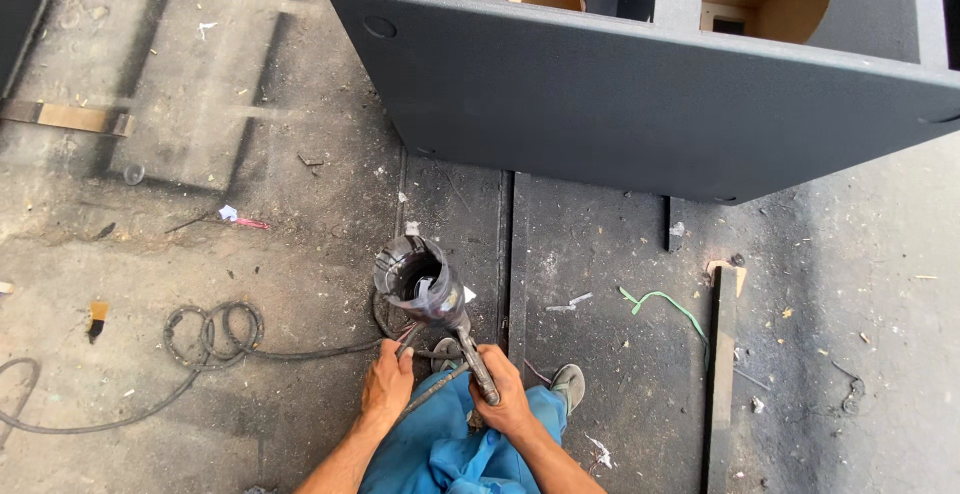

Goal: The person uses a spray gun to apply black paint to the exterior surfaces of a large wooden cabinet frame. They move around the object to cover multiple sides, including edges and corners, while holding the spray gun in the right hand and the hose in the left.

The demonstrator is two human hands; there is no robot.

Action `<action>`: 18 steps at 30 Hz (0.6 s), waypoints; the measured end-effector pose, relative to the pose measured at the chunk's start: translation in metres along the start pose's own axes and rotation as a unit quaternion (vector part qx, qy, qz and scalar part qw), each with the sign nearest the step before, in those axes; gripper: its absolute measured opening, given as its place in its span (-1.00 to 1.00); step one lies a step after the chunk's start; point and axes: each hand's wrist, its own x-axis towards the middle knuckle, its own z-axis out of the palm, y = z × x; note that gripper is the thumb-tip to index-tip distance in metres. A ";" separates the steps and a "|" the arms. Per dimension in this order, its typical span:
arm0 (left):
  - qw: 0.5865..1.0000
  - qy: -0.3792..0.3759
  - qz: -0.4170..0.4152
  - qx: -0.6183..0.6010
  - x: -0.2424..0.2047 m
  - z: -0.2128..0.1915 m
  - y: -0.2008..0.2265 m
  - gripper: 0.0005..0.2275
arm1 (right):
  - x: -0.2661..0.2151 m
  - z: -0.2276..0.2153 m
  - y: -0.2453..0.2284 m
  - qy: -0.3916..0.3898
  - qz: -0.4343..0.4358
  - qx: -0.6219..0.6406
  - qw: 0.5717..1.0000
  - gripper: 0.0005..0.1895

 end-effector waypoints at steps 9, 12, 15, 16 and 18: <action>0.997 -0.063 0.038 -0.026 -0.011 0.062 0.048 -0.81 | -0.035 -0.070 0.001 0.098 0.025 -0.041 0.994 -0.79; 0.992 -0.100 0.059 -0.050 -0.020 0.092 0.077 -0.82 | -0.054 -0.102 0.007 0.136 0.038 -0.067 0.988 -0.77; 0.976 -0.191 0.053 -0.090 -0.054 0.093 0.143 -0.85 | -0.081 -0.132 0.029 0.175 0.101 -0.080 0.976 -0.69; 0.975 -0.198 0.055 -0.084 -0.055 0.106 0.154 -0.85 | -0.086 -0.143 0.029 0.183 0.107 -0.081 0.974 -0.69; 0.975 -0.199 0.086 -0.056 -0.057 0.134 0.177 -0.78 | -0.096 -0.166 0.032 0.217 0.140 -0.104 0.961 -0.72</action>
